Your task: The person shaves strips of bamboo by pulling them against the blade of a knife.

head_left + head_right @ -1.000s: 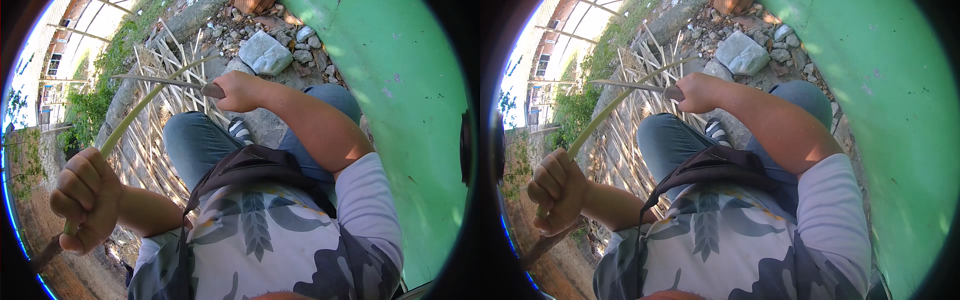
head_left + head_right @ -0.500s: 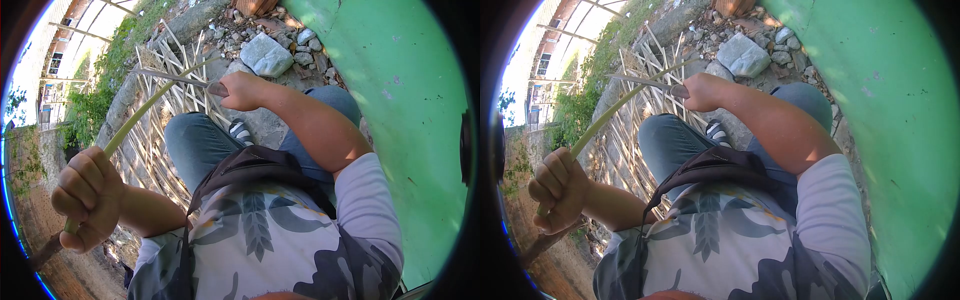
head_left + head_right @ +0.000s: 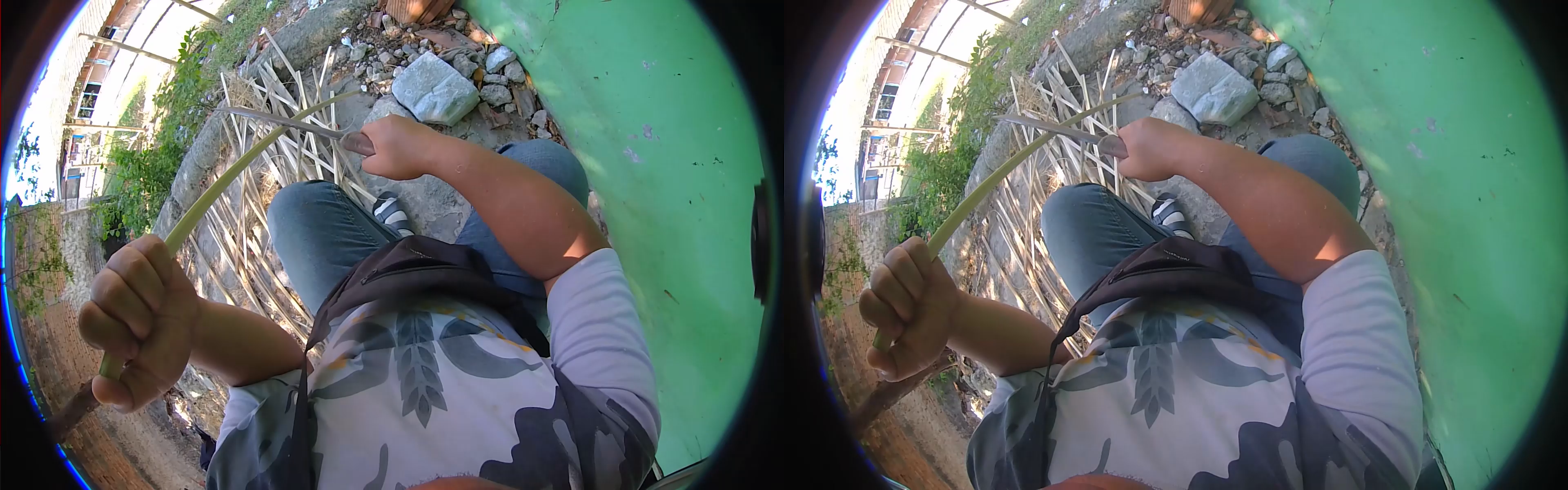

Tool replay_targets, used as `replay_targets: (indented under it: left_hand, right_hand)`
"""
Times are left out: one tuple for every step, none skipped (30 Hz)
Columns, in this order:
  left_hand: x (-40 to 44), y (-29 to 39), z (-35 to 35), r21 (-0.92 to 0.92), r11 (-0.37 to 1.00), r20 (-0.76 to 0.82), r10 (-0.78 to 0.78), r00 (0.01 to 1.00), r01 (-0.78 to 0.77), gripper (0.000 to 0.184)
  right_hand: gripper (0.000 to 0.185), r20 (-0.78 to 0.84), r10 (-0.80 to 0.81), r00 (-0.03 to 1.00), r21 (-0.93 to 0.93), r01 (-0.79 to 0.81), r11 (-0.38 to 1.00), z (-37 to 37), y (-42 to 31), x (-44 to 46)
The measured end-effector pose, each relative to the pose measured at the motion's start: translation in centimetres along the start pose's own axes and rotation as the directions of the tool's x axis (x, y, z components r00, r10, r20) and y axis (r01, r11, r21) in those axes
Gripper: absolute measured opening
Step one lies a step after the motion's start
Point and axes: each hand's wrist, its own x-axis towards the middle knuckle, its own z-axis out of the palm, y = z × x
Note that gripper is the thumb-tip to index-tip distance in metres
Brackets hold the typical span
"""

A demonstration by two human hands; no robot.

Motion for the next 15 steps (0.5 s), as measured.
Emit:
replay_targets:
  left_hand:
    - [-0.1, 0.0, 0.0, 0.000, 1.000, -0.013, 0.001, 1.000, -0.001, 0.048]
    - [-0.1, 0.0, -0.2, 0.002, 1.000, -0.017, 0.003, 1.000, -0.003, 0.048]
    - [-0.1, 0.1, -0.4, 0.004, 1.000, -0.022, 0.005, 1.000, -0.005, 0.048]
    - [-0.1, 0.1, -0.5, 0.006, 1.000, -0.028, 0.006, 1.000, -0.006, 0.048]
    - [-0.1, 0.0, -0.5, -0.002, 1.000, -0.024, 0.004, 1.000, -0.004, 0.048]
    - [0.0, 0.0, -0.5, -0.008, 1.000, -0.018, 0.003, 1.000, -0.004, 0.047]
    - [0.1, 0.1, -0.5, -0.013, 1.000, -0.010, 0.004, 1.000, -0.004, 0.047]
    - [0.1, 0.1, -0.3, -0.009, 1.000, -0.002, 0.002, 1.000, -0.002, 0.047]
    - [0.1, 0.0, 0.0, -0.007, 1.000, 0.006, 0.001, 1.000, -0.001, 0.047]
    - [0.1, -0.1, 0.2, -0.007, 1.000, 0.014, 0.000, 1.000, 0.000, 0.047]
    - [0.0, -0.1, 0.2, -0.005, 1.000, 0.010, 0.000, 1.000, 0.000, 0.047]
    - [0.0, -0.1, 0.2, -0.002, 1.000, 0.005, 0.001, 1.000, -0.001, 0.047]
    - [-0.1, 0.0, 0.2, 0.001, 1.000, 0.002, -0.001, 1.000, 0.001, 0.047]
    - [-0.1, 0.0, 0.2, -0.002, 1.000, -0.001, -0.001, 1.000, 0.001, 0.047]
    - [-0.1, 0.1, 0.1, -0.004, 1.000, -0.004, -0.001, 1.000, 0.001, 0.047]
  right_hand:
    - [0.022, -0.002, -0.029, 1.000, 0.026, 0.029, 0.999, 0.0, -0.3, -0.2]
    - [0.022, -0.002, -0.059, 0.998, 0.052, 0.059, 0.997, -0.1, -0.5, -0.5]
    - [0.022, -0.002, -0.088, 0.996, 0.078, 0.088, 0.993, -0.3, -1.1, -0.8]
    - [0.022, 0.001, -0.120, 0.993, 0.108, 0.119, 0.987, -0.6, -1.7, -1.0]
    - [0.022, 0.002, -0.152, 0.988, 0.139, 0.150, 0.979, -1.0, -2.3, -1.3]
    - [0.023, 0.000, -0.185, 0.983, 0.170, 0.182, 0.968, -1.1, -2.7, -1.3]
    - [0.023, 0.012, -0.176, 0.984, 0.195, 0.170, 0.966, -1.0, -2.5, -1.2]
    - [0.024, 0.022, -0.168, 0.986, 0.219, 0.159, 0.963, -0.8, -2.1, -0.9]
    - [0.025, 0.033, -0.158, 0.987, 0.242, 0.145, 0.959, -0.5, -1.5, -0.7]
    - [0.025, 0.032, -0.117, 0.993, 0.211, 0.108, 0.972, -0.2, -0.7, -0.3]
    - [0.026, 0.029, -0.076, 0.997, 0.179, 0.069, 0.981, 0.2, 0.3, 0.3]
    - [0.027, 0.026, -0.034, 0.999, 0.148, 0.030, 0.988, 0.2, 0.5, 0.4]
    - [0.027, 0.040, 0.010, 0.999, 0.090, -0.014, 0.996, 0.3, 0.6, 0.4]
    - [0.027, 0.050, 0.056, 0.997, 0.032, -0.057, 0.998, 0.5, 0.7, 0.4]
    - [0.027, 0.058, 0.102, 0.993, -0.026, -0.101, 0.995, 0.3, 0.3, 0.3]
